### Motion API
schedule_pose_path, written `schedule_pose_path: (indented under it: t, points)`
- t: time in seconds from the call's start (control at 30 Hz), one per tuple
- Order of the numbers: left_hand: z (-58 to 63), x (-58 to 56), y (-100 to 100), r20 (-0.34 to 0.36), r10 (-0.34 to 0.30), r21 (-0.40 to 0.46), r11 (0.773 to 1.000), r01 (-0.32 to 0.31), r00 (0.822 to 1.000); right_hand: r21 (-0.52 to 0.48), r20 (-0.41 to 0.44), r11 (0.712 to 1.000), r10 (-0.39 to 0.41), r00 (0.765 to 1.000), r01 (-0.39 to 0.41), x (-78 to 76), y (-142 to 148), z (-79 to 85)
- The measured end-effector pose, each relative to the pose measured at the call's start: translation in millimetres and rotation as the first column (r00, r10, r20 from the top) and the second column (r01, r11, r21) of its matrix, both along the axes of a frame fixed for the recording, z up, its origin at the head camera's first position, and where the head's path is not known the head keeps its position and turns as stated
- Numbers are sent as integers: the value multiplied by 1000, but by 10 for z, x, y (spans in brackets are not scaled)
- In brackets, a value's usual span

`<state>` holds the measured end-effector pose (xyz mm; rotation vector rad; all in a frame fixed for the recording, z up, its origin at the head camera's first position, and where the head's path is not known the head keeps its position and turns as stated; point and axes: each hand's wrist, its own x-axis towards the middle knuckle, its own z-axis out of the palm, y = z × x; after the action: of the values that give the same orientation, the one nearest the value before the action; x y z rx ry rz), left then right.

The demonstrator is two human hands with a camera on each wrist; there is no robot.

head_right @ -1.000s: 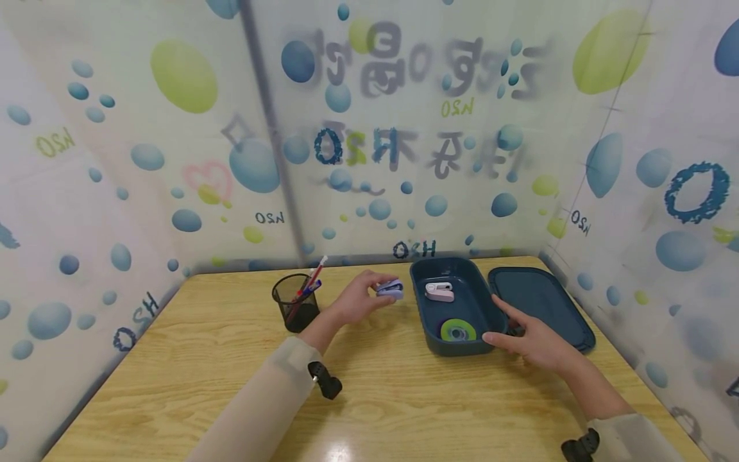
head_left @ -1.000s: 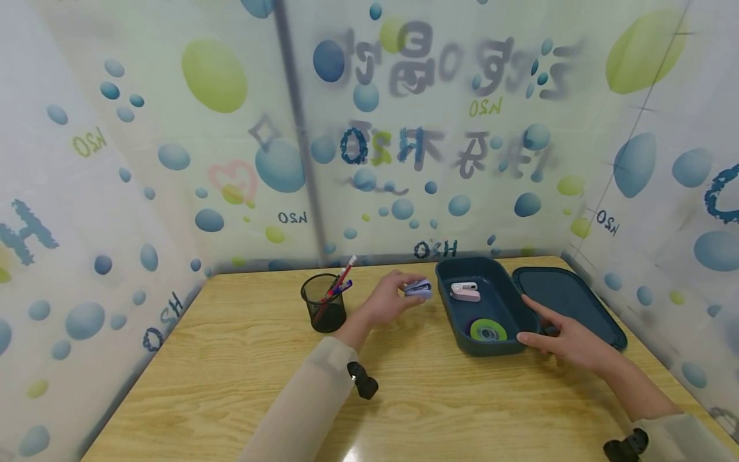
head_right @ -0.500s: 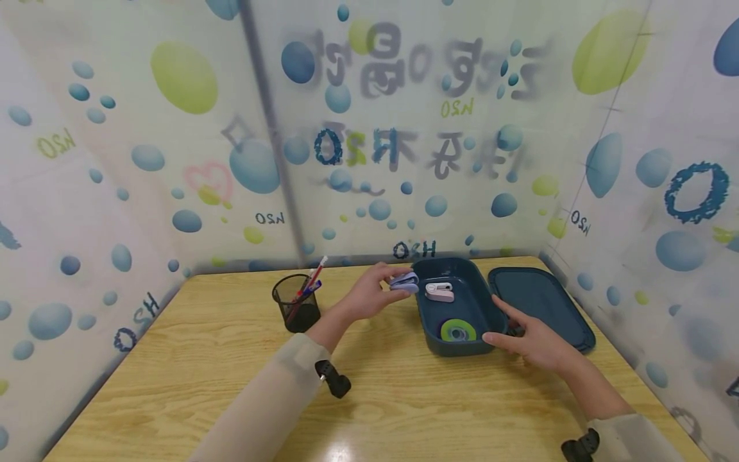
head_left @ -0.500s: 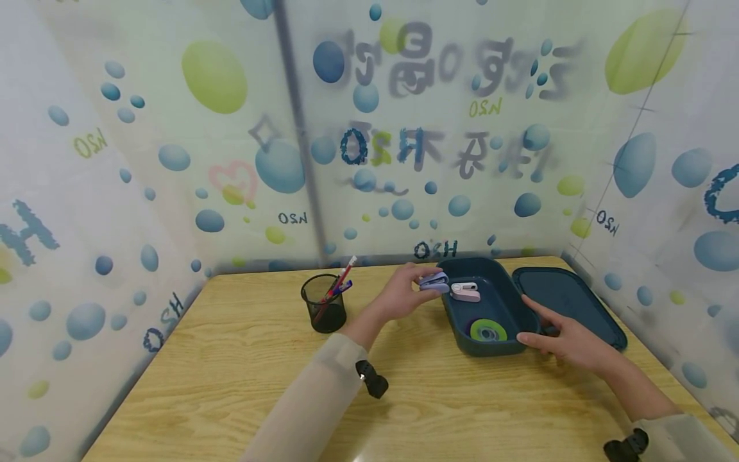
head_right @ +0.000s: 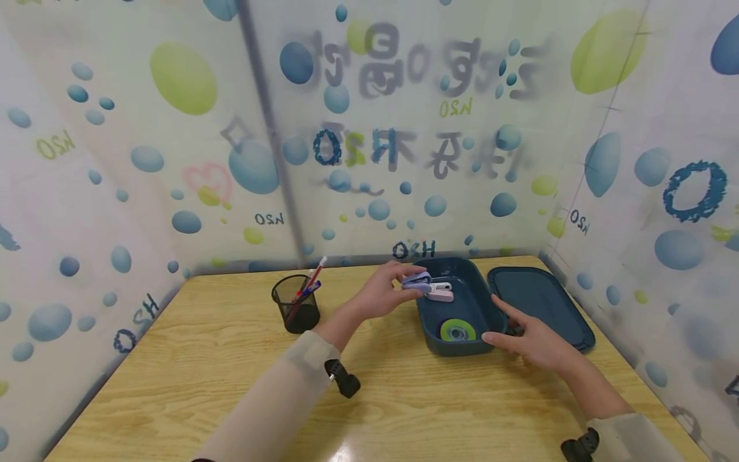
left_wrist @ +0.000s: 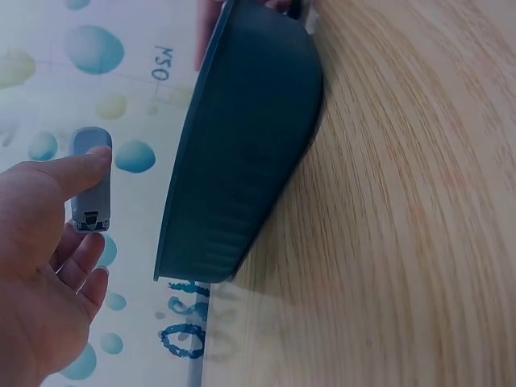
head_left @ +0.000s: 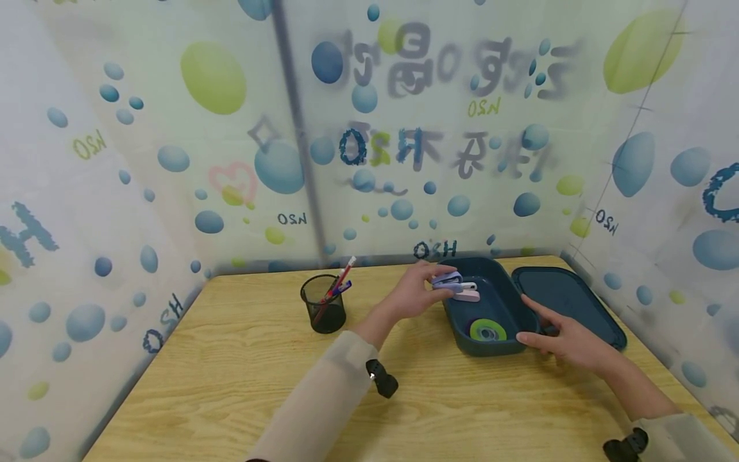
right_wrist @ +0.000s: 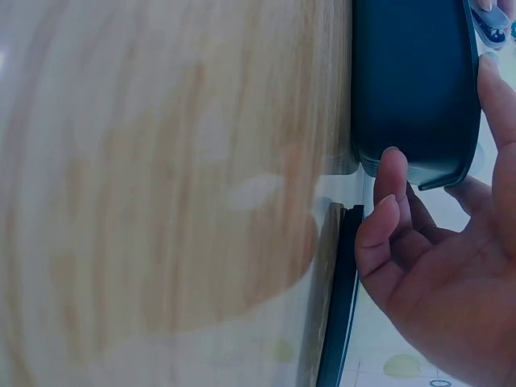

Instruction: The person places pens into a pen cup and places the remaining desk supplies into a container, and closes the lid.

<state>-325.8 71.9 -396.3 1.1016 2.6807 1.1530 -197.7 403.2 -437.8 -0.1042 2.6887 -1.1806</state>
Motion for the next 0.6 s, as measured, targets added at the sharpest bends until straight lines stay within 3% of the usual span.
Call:
schedule_pose_path:
  t: [0.3,0.6]
  points:
    - [7,29,174,-11,-80,8,997,80,997,8,-16,1000,1,1000,-1,6,-5,5]
    - [6,92,316,-34,-89,-69,994,87,995,-6,-7,1000,0,1000,0,-3,4,2]
